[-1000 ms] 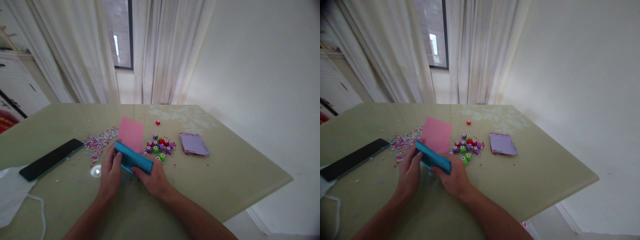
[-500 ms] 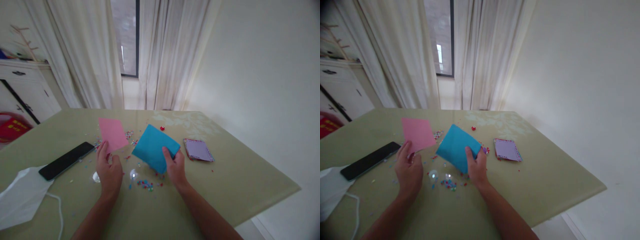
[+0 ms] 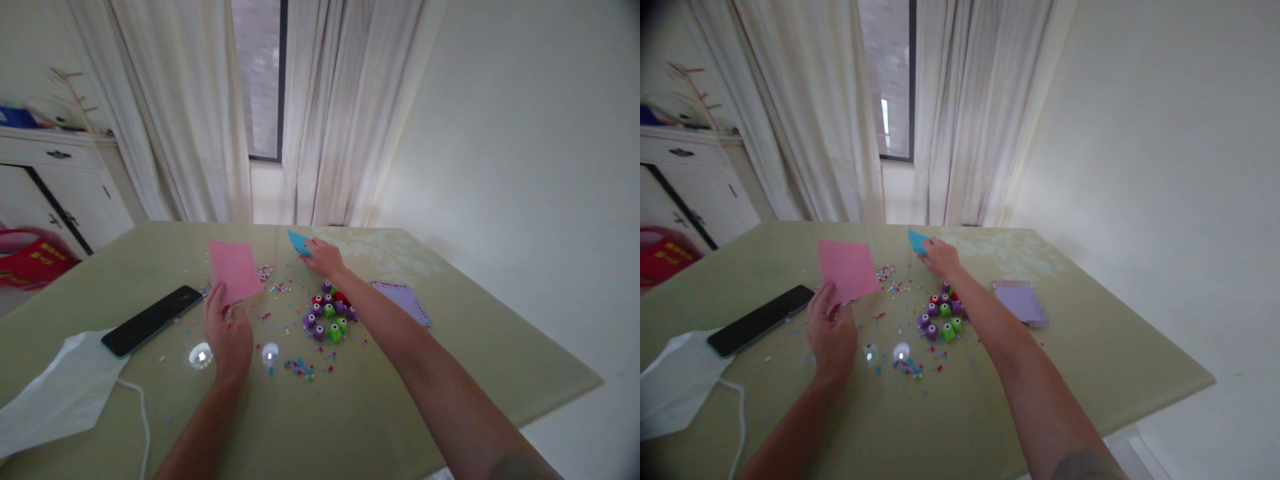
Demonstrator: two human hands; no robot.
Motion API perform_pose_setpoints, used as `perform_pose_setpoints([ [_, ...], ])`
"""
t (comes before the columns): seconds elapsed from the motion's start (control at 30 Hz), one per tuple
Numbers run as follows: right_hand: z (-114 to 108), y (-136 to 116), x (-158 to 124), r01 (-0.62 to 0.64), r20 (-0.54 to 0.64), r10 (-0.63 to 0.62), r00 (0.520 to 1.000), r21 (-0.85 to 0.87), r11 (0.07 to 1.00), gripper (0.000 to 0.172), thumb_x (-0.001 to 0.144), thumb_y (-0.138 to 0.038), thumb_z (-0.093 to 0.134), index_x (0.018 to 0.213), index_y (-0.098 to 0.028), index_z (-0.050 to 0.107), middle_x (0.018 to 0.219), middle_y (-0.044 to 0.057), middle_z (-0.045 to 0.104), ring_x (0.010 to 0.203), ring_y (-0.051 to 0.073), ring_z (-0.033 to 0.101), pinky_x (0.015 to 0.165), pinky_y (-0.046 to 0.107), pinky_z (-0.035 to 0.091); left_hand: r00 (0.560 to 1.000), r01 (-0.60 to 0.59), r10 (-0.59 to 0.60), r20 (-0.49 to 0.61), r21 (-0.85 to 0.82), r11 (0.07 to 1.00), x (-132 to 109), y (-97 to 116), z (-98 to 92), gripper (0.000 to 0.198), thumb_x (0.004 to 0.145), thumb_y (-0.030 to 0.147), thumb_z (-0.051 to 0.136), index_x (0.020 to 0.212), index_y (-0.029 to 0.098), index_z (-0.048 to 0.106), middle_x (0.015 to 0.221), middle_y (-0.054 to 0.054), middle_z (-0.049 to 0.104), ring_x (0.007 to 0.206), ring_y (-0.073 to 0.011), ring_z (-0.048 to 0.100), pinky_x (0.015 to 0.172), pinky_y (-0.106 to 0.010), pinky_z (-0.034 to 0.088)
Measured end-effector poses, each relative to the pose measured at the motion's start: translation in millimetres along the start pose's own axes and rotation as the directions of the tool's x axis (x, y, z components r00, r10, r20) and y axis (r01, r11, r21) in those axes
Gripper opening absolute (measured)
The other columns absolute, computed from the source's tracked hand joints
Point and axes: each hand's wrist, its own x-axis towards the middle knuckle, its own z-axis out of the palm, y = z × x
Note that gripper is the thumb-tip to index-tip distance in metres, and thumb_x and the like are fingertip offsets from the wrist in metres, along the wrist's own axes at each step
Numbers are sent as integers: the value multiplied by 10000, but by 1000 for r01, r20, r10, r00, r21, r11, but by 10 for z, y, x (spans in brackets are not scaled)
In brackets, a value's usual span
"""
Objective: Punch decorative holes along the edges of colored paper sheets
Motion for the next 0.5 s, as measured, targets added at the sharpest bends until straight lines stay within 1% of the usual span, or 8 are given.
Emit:
perform_pose_setpoints([
  [0.07, 105, -42, -112, 50, 70, -50, 996, 11, 999, 439, 983, -597, 669, 1216, -228, 715, 1169, 119, 772, 1013, 295, 715, 805, 330, 499, 1000, 6, -6, -29, 2, 1000, 21, 3, -15, 532, 886, 170, 594, 1413, 138, 663, 1515, -209, 600, 1424, -315, 577, 1172, -495, 497],
  [0.1, 136, -45, -173, 57, 87, -59, 994, 15, 998, 469, 985, -638, 643, 1190, -224, 724, 1133, 116, 783, 976, 289, 723, 786, 325, 490, 999, 7, -7, -41, 5, 1000, 29, 6, -19, 532, 883, 163, 593, 1409, 131, 666, 1508, -213, 605, 1420, -314, 579, 1171, -492, 498],
  [0.17, 138, -22, -288, 46, 97, -48, 994, 26, 999, 477, 1044, -634, 543, 1157, -211, 731, 1097, 112, 795, 925, 266, 729, 763, 315, 466, 999, 4, -4, -53, 4, 1000, 33, 10, -20, 528, 881, 148, 592, 1403, 143, 672, 1501, -201, 615, 1415, -301, 582, 1180, -482, 488],
  [0.23, 71, 17, -402, 18, 63, -22, 998, 69, 997, 468, 1097, -580, 457, 1121, -201, 730, 1041, 95, 800, 882, 232, 722, 750, 300, 441, 999, 2, -2, -49, -11, 1000, 18, 17, -9, 511, 897, 158, 600, 1402, 172, 677, 1504, -180, 616, 1413, -288, 584, 1185, -473, 483],
  [0.33, -85, 22, -642, -13, -96, 42, 994, 287, 958, 494, 1113, -545, 417, 926, -197, 713, 818, 53, 751, 737, 190, 663, 712, 287, 406, 1000, -11, 12, 8, -21, 1000, -44, 44, 21, 465, 951, 226, 609, 1410, 197, 679, 1509, -168, 620, 1403, -289, 594, 1167, -479, 501],
  [0.4, -168, -31, -880, 3, -184, 87, 979, 437, 899, 536, 1108, -564, 397, 827, -203, 675, 698, 24, 680, 650, 170, 610, 680, 285, 395, 994, -81, 81, 78, -3, 997, -112, 74, 51, 422, 987, 266, 603, 1392, 192, 694, 1480, -166, 651, 1384, -292, 610, 1166, -493, 502],
  [0.47, -206, -116, -1160, 14, -192, 108, 975, 547, 837, 544, 1108, -566, 393, 807, -208, 670, 682, 16, 664, 621, 158, 592, 660, 282, 399, 970, -197, 191, 153, 25, 980, -196, 105, 90, 377, 1014, 267, 586, 1358, 183, 715, 1424, -157, 695, 1342, -283, 642, 1173, -494, 496],
  [0.5, -208, -160, -1301, 19, -187, 110, 976, 581, 814, 540, 1104, -570, 405, 815, -208, 682, 685, 19, 671, 620, 159, 597, 649, 283, 400, 948, -262, 251, 194, 34, 964, -242, 117, 110, 366, 1022, 252, 576, 1351, 177, 717, 1406, -154, 709, 1328, -278, 654, 1173, -488, 497],
])
